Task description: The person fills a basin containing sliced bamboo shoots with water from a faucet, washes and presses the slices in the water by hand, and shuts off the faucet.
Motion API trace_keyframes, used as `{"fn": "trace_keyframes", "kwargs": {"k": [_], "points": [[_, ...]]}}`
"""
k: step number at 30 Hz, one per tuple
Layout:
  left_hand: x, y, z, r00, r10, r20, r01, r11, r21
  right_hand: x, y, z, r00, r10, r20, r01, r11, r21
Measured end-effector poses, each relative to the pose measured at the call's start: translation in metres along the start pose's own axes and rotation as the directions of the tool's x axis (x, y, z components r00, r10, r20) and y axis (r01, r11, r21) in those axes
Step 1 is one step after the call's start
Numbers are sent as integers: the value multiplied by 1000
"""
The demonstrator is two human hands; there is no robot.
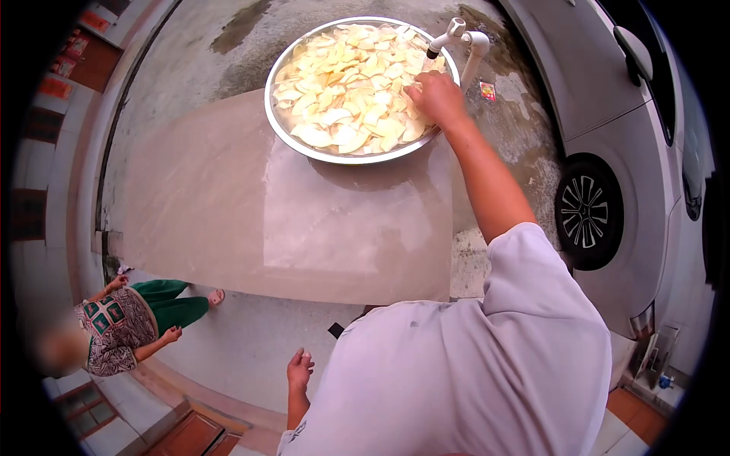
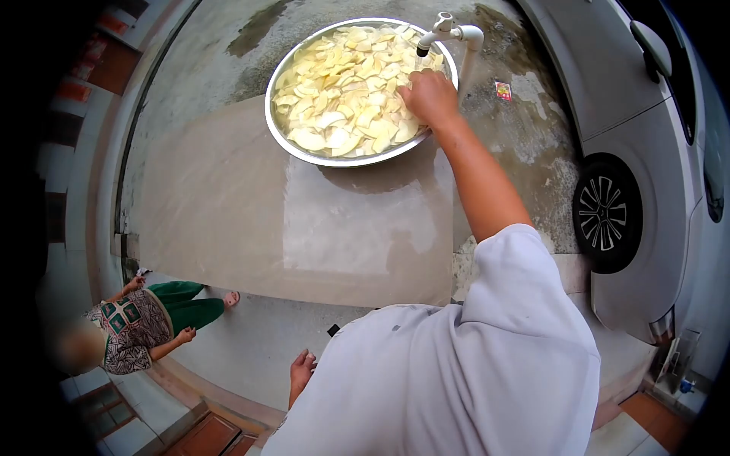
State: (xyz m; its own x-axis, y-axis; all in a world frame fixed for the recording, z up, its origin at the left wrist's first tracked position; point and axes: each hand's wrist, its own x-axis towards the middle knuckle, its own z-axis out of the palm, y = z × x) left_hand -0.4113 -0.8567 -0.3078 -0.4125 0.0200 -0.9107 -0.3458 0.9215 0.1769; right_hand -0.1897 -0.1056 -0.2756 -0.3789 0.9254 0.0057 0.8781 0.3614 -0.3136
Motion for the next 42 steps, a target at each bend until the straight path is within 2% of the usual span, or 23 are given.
{"fn": "trace_keyframes", "kwargs": {"k": [2, 5, 6, 8, 11, 13, 14, 17, 18, 20, 21, 22, 25, 26, 29, 30, 33, 34, 37, 41, 42], "points": [[-8, -3, 1, 1000, -8, -6, 8, 1000, -1, 25, 17, 20, 991, -38, -131, 37, 999, -7], [-7, -4, 4, 1000, -7, -9, 7, 1000, -2, 53, 27, 35, 993, -23, -118, 15, 997, -72], [-9, -5, 3, 1000, -5, -10, 5, 1000, -11, 59, 20, 25, 1000, 17, 2, -17, 993, -113], [-5, -5, 7, 1000, -13, -15, 13, 1000, -10, 79, 25, 37, 991, 111, -74, -83, 945, 315], [-12, 2, 10, 999, -39, -19, 39, 999, 24, 139, 48, 82, 997, 2, -74, 1, 999, 36], [-7, 4, 8, 999, -43, -2, 43, 998, 38, 152, 25, 74, 977, -76, -198, 35, 979, -199], [-7, 7, 8, 999, -36, -18, 36, 999, 40, 160, 25, 84, 974, -49, -223, 17, 989, -144], [-7, 13, 5, 999, -21, -40, 21, 1000, -7, 162, 18, 75, 1000, 13, 19, -11, 996, -89], [-8, 14, 4, 998, -28, -51, 28, 1000, -11, 156, 13, 71, 1000, -7, 19, 10, 992, -127], [-5, 16, 5, 997, -41, -71, 39, 999, -29, 152, 7, 65, 997, 36, 69, -32, 998, -48], [-3, 12, 7, 998, -42, -56, 42, 999, -6, 152, 6, 65, 994, 54, 98, -54, 999, -9], [-1, 8, 8, 998, -44, -41, 45, 999, 21, 152, 9, 68, 998, 28, 60, -27, 999, -24], [5, 3, 6, 999, -46, 21, 43, 993, 108, 154, 7, 55, 986, 37, 161, -39, 999, 8], [7, 3, 6, 998, -44, 44, 38, 991, 131, 156, -1, 41, 956, 119, 268, -126, 992, 8], [12, 10, 3, 998, -58, 3, 58, 997, 50, 162, -1, 55, 999, -18, 49, 22, 995, -97], [11, 14, 1, 999, -34, -5, 34, 997, 68, 166, -2, 63, 1000, -23, -5, 23, 996, -86], [12, 23, -2, 998, -8, -60, 11, 999, 40, 170, -21, 52, 956, 139, 259, -120, 989, -88], [13, 25, -3, 998, -11, -64, 13, 1000, 28, 175, -26, 60, 974, 158, 164, -147, 986, -75], [11, 26, 1, 999, -20, -46, 21, 999, 36, 181, -39, 65, 990, 106, 88, -99, 992, -80], [9, 20, 7, 1000, 4, -30, -3, 999, 38, 175, -68, 65, 971, 150, 186, -125, 982, -138], [-24, -8, 8, 998, -55, -28, 56, 998, 34, 174, -74, 64, 985, 82, 151, -72, 995, -74]]}}
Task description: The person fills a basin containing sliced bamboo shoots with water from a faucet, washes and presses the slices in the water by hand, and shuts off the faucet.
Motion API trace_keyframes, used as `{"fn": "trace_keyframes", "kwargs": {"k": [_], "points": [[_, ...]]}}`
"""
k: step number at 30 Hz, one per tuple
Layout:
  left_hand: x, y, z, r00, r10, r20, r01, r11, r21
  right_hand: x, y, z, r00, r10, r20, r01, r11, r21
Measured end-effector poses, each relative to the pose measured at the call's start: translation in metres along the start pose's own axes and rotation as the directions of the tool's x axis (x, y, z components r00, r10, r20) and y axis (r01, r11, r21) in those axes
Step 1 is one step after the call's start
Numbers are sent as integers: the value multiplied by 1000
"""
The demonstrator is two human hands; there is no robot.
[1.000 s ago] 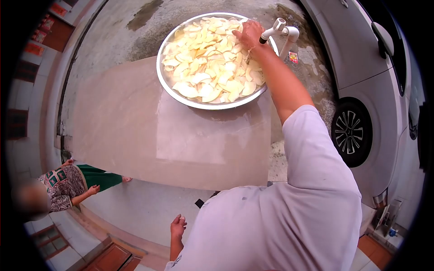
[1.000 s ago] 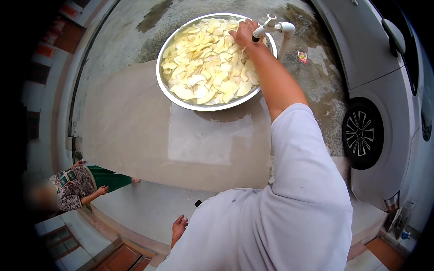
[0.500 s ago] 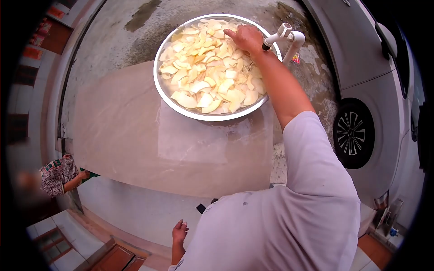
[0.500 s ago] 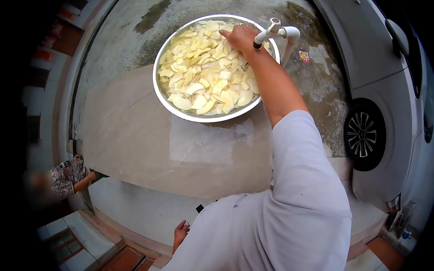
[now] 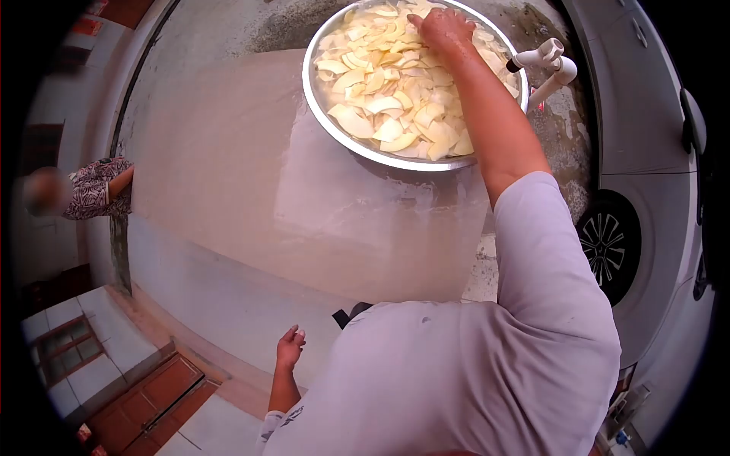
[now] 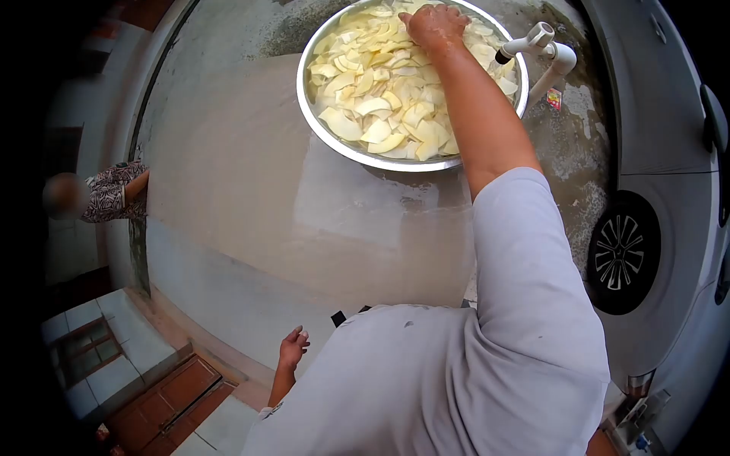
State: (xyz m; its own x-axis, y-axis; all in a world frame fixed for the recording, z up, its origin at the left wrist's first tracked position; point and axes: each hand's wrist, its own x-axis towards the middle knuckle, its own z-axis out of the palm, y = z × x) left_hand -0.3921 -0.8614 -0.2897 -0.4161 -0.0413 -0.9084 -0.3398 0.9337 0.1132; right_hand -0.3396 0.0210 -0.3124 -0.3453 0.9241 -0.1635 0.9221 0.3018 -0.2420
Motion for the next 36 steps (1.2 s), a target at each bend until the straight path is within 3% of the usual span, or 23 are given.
{"fn": "trace_keyframes", "kwargs": {"k": [2, 5, 6, 7, 8, 11, 14, 17, 18, 22, 25, 30, 33, 34, 36], "points": [[18, 36, 4, 997, 72, -9, -72, 997, -21, -1, -19, 10, 988, -151, -35, 149, 988, -49], [40, 5, 4, 1000, 3, -8, -2, 999, 47, 38, -43, 22, 931, -356, -84, 350, 934, -73], [37, 9, 3, 999, 32, 0, -32, 992, 120, 48, -60, 12, 912, -389, -131, 381, 921, -84], [40, 6, 2, 999, 46, -22, -44, 996, 75, 40, -68, 21, 901, -417, -121, 409, 909, -85], [35, -5, 2, 999, 31, -41, -29, 999, 35, 49, -72, 23, 898, -439, -25, 439, 898, 5], [24, -6, 5, 996, 7, -93, -15, 996, -88, 75, -92, 45, 904, -398, -158, 404, 915, 6], [15, -6, 9, 993, -19, -114, 5, 992, -126, 89, -108, 46, 950, -309, 42, 300, 944, 137], [15, -19, 18, 996, -37, -77, 28, 993, -116, 91, -114, 75, 867, -488, 107, 475, 871, 122], [20, -25, 23, 998, -44, -50, 39, 993, -108, 70, -119, 76, 856, -513, 59, 510, 858, 62], [30, -21, 33, 997, -63, 37, 63, 998, 18, 12, -114, 64, 747, -654, 118, 661, 750, -31], [46, -10, 25, 999, -7, 38, 8, 1000, -20, -35, -96, 37, 702, -697, 149, 713, 687, -141], [65, 9, 5, 996, 71, -49, -77, 988, -134, -82, -48, 13, 733, -659, 170, 680, 717, -154], [68, 12, 6, 995, 87, -42, -93, 985, -148, -120, -42, 0, 827, -546, 134, 561, 783, -270], [69, 10, 9, 996, 84, -28, -87, 986, -144, -133, -43, 7, 801, -594, 67, 592, 772, -233], [70, 13, 11, 996, 87, 10, -86, 992, -90, -151, -38, 11, 703, -701, 118, 711, 690, -137]]}}
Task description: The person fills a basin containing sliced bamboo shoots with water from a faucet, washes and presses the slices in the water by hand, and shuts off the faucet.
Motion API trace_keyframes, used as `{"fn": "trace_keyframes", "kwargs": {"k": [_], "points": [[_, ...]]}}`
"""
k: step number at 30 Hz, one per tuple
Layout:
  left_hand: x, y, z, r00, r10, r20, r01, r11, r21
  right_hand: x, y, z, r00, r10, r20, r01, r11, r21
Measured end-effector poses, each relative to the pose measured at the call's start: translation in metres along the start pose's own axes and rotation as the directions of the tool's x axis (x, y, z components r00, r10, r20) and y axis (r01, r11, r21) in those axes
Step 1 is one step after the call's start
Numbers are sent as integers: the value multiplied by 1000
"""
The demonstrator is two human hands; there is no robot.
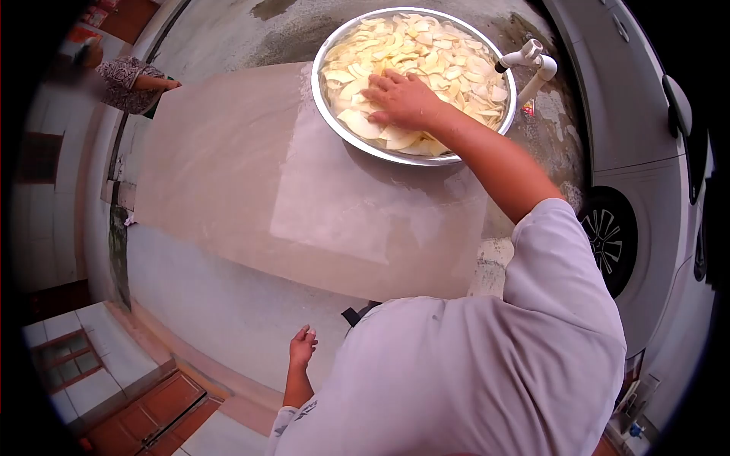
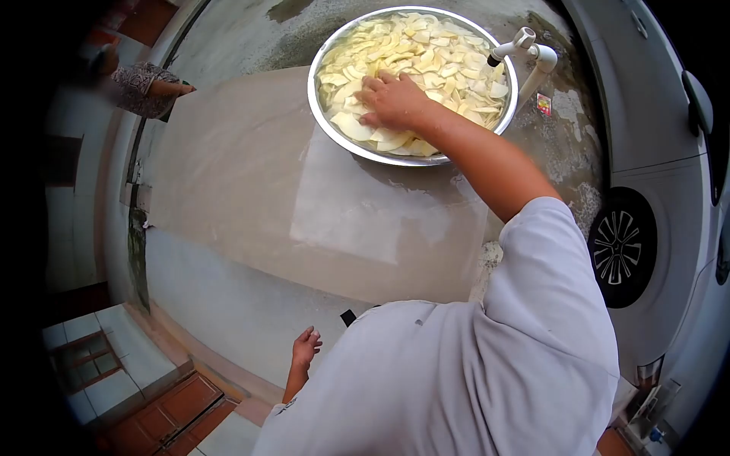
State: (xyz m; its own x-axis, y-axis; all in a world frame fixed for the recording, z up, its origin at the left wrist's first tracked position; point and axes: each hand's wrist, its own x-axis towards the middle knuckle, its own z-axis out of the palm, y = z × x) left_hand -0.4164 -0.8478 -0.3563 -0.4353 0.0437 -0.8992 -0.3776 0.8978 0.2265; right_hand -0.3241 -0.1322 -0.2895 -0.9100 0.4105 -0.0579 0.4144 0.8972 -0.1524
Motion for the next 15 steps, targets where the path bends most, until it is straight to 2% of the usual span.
{"fn": "trace_keyframes", "kwargs": {"k": [1, 2, 4, 7, 10, 11, 12, 13, 15], "points": [[-3, 1, 4, 1000, -3, 21, 2, 999, 45, -7, -8, -2, 999, -38, 11, 38, 999, -7], [-6, 2, 6, 999, -6, 38, 2, 996, 87, -10, -15, -8, 996, 21, 86, -19, 999, -33], [-6, 1, 9, 999, 23, 40, -25, 998, 56, -6, -35, -43, 967, 133, 218, -113, 988, -101], [-6, 4, 11, 998, 39, 44, -41, 997, 58, 31, -40, -17, 981, 193, -21, -193, 981, -4], [-4, 11, 2, 998, 54, 44, -59, 993, 100, 62, -43, 20, 952, 53, -303, -27, 996, 90], [-4, 12, -1, 998, 59, 37, -63, 993, 97, 69, -42, 43, 941, 54, -333, -25, 995, 92], [-3, 13, -6, 997, 64, 30, -67, 993, 94, 71, -44, 35, 990, 71, -125, -65, 997, 51], [-1, 12, -9, 997, 68, 21, -69, 995, 71, 72, -48, 23, 992, 92, 90, -93, 996, 5], [0, 6, -13, 998, 67, -1, -67, 998, 19, 73, -56, 14, 976, 158, 148, -163, 986, 22]]}}
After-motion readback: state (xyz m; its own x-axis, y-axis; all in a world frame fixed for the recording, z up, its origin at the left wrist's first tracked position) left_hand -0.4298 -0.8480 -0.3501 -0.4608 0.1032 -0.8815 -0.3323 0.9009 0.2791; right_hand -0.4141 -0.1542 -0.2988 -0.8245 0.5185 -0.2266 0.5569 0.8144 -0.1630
